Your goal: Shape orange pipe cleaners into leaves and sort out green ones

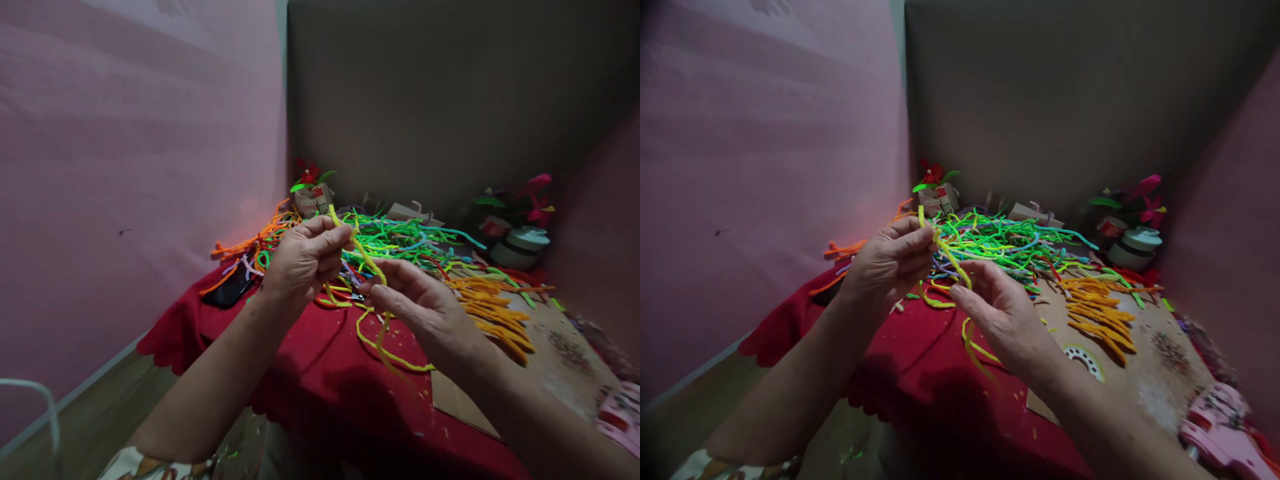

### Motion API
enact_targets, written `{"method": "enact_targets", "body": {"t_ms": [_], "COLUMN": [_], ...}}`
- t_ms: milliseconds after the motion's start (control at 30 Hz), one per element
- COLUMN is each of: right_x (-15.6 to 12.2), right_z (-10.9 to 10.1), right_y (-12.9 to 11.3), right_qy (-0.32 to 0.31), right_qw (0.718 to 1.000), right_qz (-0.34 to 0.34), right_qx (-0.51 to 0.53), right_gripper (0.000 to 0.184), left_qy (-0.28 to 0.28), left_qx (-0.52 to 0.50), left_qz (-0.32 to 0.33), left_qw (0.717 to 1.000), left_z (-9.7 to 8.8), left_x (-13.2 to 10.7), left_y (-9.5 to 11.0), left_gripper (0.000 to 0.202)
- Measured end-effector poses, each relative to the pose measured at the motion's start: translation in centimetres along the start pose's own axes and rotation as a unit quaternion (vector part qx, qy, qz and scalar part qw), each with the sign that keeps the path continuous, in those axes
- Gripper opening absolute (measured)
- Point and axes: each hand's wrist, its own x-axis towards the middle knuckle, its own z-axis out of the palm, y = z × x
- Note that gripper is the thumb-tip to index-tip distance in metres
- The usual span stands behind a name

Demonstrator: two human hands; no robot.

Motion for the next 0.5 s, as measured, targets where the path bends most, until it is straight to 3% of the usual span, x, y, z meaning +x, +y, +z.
{"method": "enact_targets", "body": {"t_ms": [133, 333, 500], "right_x": [0.5, 0.3, 0.9], "right_z": [1.0, 0.3, 0.3], "right_y": [-0.1, 0.5, 0.5], "right_qy": [0.003, -0.042, -0.034], "right_qw": [0.996, 0.97, 0.977], "right_qz": [0.053, 0.16, 0.121], "right_qx": [0.075, 0.178, 0.174], "right_gripper": [0.018, 0.021, 0.017], "left_qy": [-0.021, -0.01, 0.008], "left_qx": [-0.001, -0.01, 0.006], "left_qz": [-0.02, 0.004, -0.042], "left_qw": [1.0, 1.0, 0.999], "left_z": [0.8, 0.1, 0.4], "left_x": [-0.3, -0.1, -0.3], "left_y": [-0.5, -1.3, -2.3], "left_gripper": [0.016, 0.018, 0.019]}}
